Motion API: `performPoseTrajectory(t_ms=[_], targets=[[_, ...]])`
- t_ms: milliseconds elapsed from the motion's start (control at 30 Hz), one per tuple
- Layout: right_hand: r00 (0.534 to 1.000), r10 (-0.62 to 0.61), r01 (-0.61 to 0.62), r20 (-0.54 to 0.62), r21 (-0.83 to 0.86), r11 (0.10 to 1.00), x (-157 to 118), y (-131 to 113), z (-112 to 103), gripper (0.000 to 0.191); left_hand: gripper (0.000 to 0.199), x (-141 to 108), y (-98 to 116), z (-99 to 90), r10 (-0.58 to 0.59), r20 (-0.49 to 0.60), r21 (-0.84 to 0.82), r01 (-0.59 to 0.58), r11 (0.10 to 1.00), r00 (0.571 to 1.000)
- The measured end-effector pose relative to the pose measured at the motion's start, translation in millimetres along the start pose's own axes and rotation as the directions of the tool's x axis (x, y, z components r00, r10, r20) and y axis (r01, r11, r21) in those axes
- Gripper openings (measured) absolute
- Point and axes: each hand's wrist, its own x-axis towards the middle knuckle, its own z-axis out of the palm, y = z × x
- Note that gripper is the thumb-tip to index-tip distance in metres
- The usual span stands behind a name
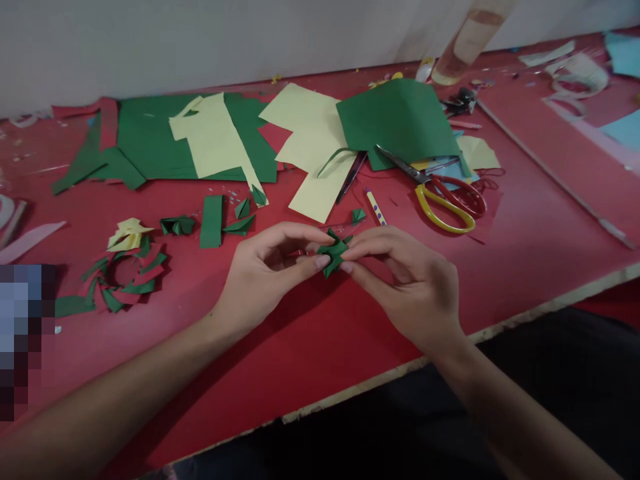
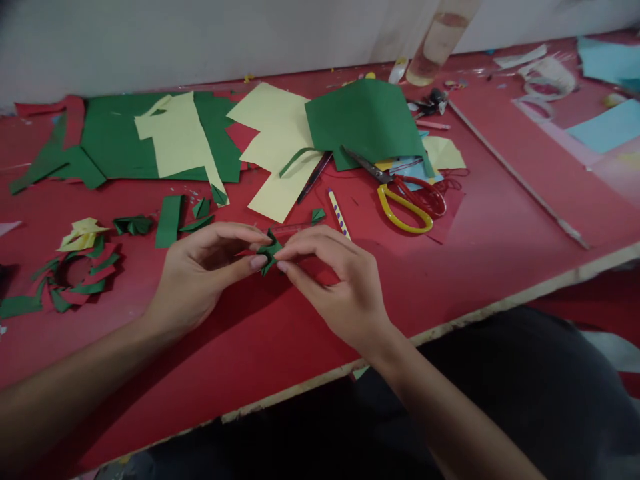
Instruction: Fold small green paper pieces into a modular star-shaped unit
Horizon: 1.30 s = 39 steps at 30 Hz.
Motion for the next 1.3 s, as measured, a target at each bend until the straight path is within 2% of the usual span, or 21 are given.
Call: performPoseTrajectory(t_ms=[200,333,633,1133,1300], targets=[[0.996,-0.085,0.088,0.032,-0.145,0.986,2.5,0.0,-4.9,0.015,0.015,0.0,1.1,0.0,-0.015,0.006,0.024,0.015,1.000,1.000],[0.989,-0.140,0.147,0.052,-0.174,0.974,4.5,-0.9,-7.9,0.019,0.016,0.4,0.7,-0.2,-0.006,0.015,0.005,0.006,1.000,1.000],[0.995,-0.067,0.076,0.074,-0.123,0.989,5.8,0.6,-9.2,0.016,0.014,2.1,3.2,0.1,-0.017,0.024,0.026,0.016,1.000,1.000],[0.995,-0.097,0.100,0.032,-0.110,0.989,4.2,2.7,-4.8,0.016,0.009,-1.3,7.1,2.7,-0.021,0.021,0.087,0.019,0.996,1.000],[0.992,-0.125,0.127,0.024,-0.141,0.982,3.8,1.6,-5.1,0.017,0.010,-1.6,6.0,2.0,0.012,0.031,0.101,-0.015,0.995,0.999]])
